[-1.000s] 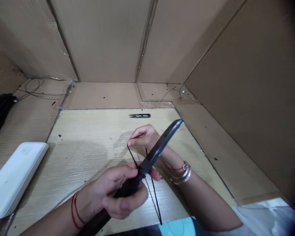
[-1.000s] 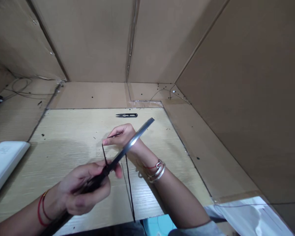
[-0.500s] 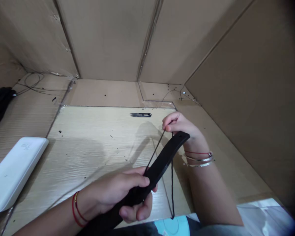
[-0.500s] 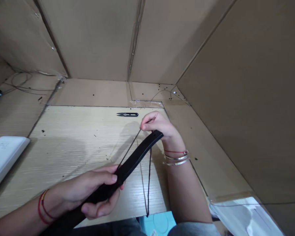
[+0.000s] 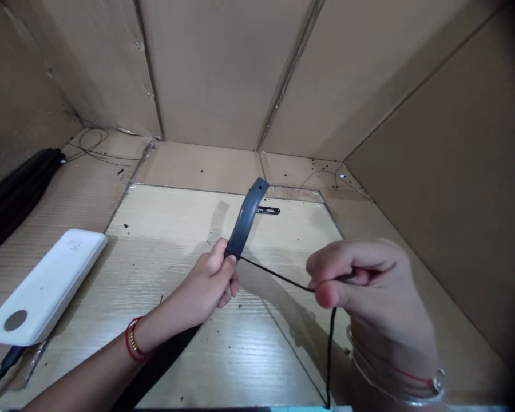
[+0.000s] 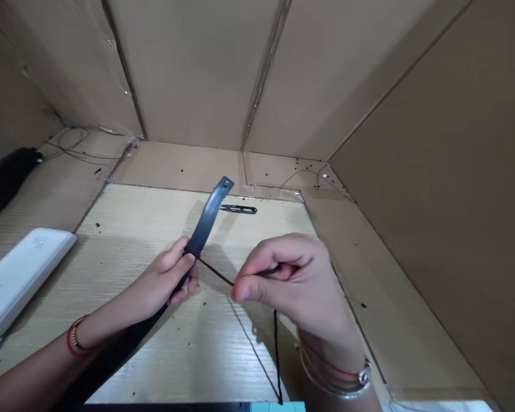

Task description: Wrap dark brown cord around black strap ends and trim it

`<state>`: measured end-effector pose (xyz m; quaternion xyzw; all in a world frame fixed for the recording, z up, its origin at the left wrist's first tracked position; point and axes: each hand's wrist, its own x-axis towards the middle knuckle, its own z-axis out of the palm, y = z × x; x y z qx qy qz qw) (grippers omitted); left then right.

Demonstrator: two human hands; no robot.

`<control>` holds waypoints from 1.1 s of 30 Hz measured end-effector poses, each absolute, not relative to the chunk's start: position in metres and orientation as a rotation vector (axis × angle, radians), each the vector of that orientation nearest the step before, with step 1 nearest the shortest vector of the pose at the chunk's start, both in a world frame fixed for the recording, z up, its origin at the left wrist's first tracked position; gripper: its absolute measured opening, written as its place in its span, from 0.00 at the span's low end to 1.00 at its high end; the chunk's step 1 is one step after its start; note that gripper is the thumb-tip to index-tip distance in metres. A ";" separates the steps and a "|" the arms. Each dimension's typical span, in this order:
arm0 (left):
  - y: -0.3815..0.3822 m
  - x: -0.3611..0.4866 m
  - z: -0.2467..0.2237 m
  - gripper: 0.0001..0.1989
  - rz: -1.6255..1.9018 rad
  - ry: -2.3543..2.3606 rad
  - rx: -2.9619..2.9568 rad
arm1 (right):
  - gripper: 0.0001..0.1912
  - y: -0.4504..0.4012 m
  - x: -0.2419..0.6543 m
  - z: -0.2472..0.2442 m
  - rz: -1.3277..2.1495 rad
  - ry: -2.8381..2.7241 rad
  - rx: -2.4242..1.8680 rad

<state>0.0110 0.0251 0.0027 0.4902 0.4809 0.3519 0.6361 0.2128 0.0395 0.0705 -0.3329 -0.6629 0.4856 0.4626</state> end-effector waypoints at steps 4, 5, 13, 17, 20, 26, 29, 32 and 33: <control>0.027 0.011 -0.002 0.11 0.865 1.101 1.120 | 0.10 0.034 0.186 0.066 1.600 -1.506 -0.848; 0.028 0.012 -0.003 0.12 0.869 1.108 1.113 | 0.11 0.033 0.181 0.066 1.689 -1.479 -0.841; 0.031 0.002 0.009 0.08 0.957 1.027 1.005 | 0.16 0.039 0.191 0.060 1.499 -1.274 -0.833; 0.031 -0.009 0.025 0.06 1.056 0.938 0.879 | 0.14 0.050 0.199 0.057 1.419 -1.175 -0.825; 0.031 -0.018 0.034 0.05 1.130 0.836 0.815 | 0.14 0.051 0.196 0.055 1.376 -1.158 -0.832; 0.030 -0.030 0.046 0.06 1.193 0.723 0.728 | 0.16 0.057 0.192 0.051 1.365 -1.122 -0.969; 0.030 -0.031 0.048 0.06 1.229 0.703 0.703 | 0.17 0.070 0.195 0.044 1.386 -1.182 -1.026; 0.029 -0.030 0.047 0.06 1.253 0.663 0.694 | 0.18 0.082 0.197 0.037 1.398 -1.209 -1.113; 0.029 -0.029 0.046 0.06 1.245 0.641 0.691 | 0.18 0.085 0.198 0.035 1.403 -1.196 -1.145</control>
